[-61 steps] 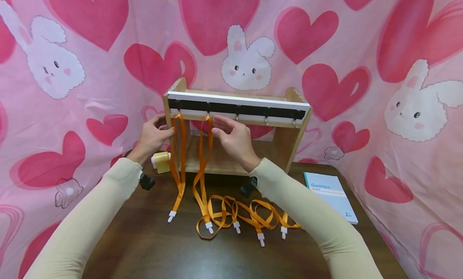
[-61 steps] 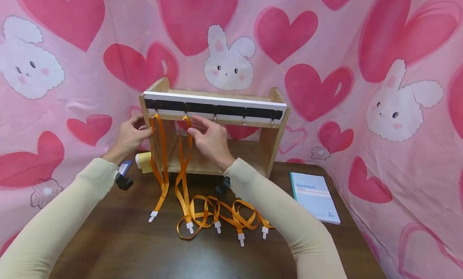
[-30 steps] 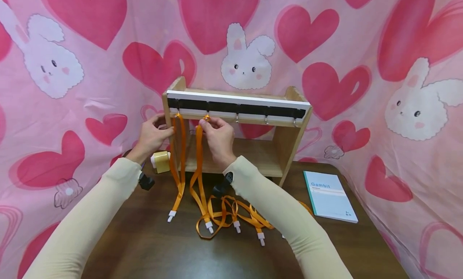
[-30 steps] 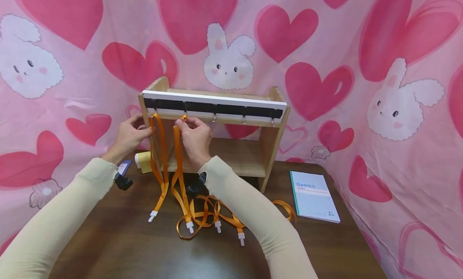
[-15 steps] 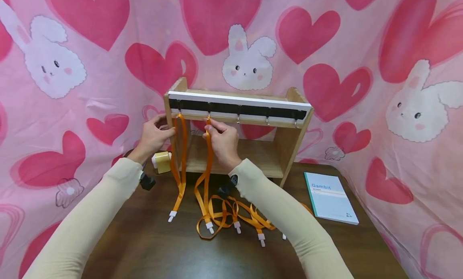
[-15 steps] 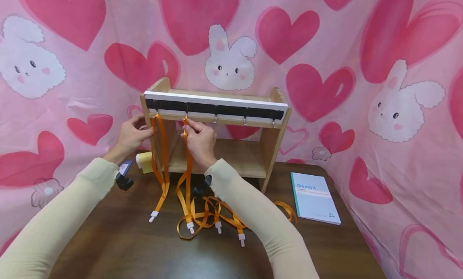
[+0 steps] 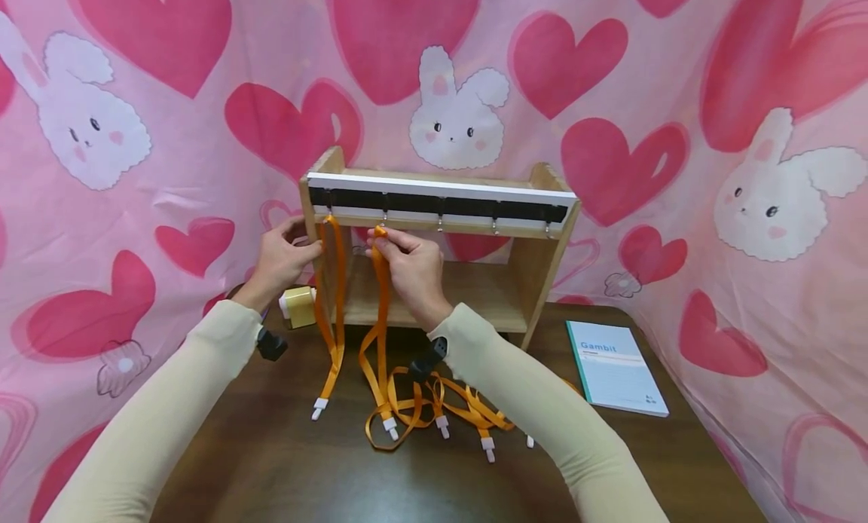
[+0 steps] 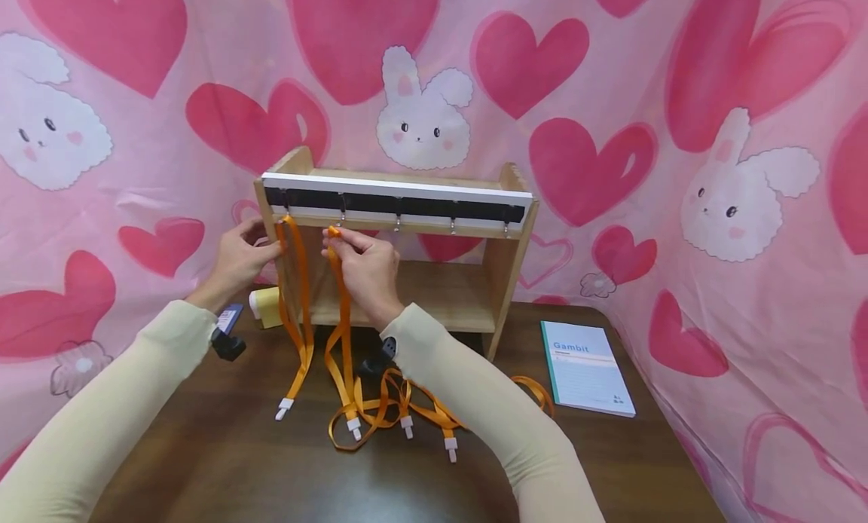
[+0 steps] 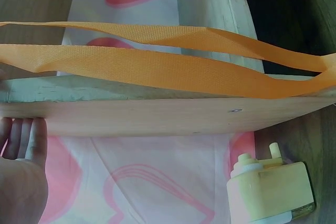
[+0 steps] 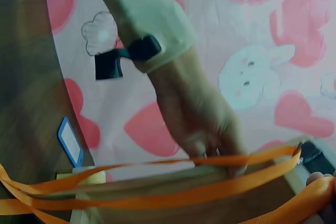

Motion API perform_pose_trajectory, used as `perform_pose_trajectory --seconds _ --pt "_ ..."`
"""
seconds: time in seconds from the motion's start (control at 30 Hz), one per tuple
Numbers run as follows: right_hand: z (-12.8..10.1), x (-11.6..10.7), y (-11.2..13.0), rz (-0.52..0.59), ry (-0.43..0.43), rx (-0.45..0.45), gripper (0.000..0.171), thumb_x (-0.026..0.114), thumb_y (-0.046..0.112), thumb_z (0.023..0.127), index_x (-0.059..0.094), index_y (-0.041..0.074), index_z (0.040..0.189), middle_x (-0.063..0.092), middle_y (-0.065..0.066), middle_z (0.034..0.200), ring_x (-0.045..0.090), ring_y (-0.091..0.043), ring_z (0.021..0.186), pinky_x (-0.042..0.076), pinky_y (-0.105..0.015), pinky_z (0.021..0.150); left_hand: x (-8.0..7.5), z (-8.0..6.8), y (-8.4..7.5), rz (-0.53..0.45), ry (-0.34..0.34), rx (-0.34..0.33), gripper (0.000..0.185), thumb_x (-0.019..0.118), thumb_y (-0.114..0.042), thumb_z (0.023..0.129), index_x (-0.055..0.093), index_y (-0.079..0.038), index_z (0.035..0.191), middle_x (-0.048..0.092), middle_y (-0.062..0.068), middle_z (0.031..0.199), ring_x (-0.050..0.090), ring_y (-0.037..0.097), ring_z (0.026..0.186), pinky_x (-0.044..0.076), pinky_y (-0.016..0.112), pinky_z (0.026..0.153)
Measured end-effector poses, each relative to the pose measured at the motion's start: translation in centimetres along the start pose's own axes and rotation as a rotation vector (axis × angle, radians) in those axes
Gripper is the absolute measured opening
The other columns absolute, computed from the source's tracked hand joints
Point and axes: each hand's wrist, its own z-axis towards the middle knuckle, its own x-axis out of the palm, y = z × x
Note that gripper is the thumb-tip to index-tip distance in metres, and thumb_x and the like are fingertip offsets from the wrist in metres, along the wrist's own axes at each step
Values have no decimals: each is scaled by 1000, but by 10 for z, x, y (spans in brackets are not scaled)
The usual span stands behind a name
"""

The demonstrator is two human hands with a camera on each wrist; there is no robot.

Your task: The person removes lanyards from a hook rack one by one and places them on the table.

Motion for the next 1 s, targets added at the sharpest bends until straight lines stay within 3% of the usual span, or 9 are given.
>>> perform_pose_trajectory --seconds 0.2,0.4,0.63,1.0 --pt "-6 5 8 63 88 -32 29 67 14 95 74 1 120 77 -13 113 77 -22 101 59 -30 94 -2 1 -1 13 4 -21 57 71 -9 89 53 0 143 61 -5 114 62 5 103 54 10 89" --pt "-13 6 4 129 140 40 27 64 11 98 73 0 120 75 -17 116 76 -22 105 57 -36 101 -2 0 -1 45 13 -38 59 71 -11 90 51 -3 145 61 10 128 61 9 108 54 14 94" --pt "-25 2 -13 186 241 132 26 62 5 99 71 -4 120 75 -20 115 76 -23 104 56 -40 102 -1 0 0 32 9 -43 59 71 -10 90 52 -3 145 62 5 123 61 13 110 55 13 92" --pt "-54 -8 -32 211 338 302 25 62 6 99 71 -4 120 76 -17 114 77 -19 98 59 -40 96 -2 -1 0 23 26 -39 59 71 -10 90 51 -3 145 60 -2 119 61 9 107 54 11 90"
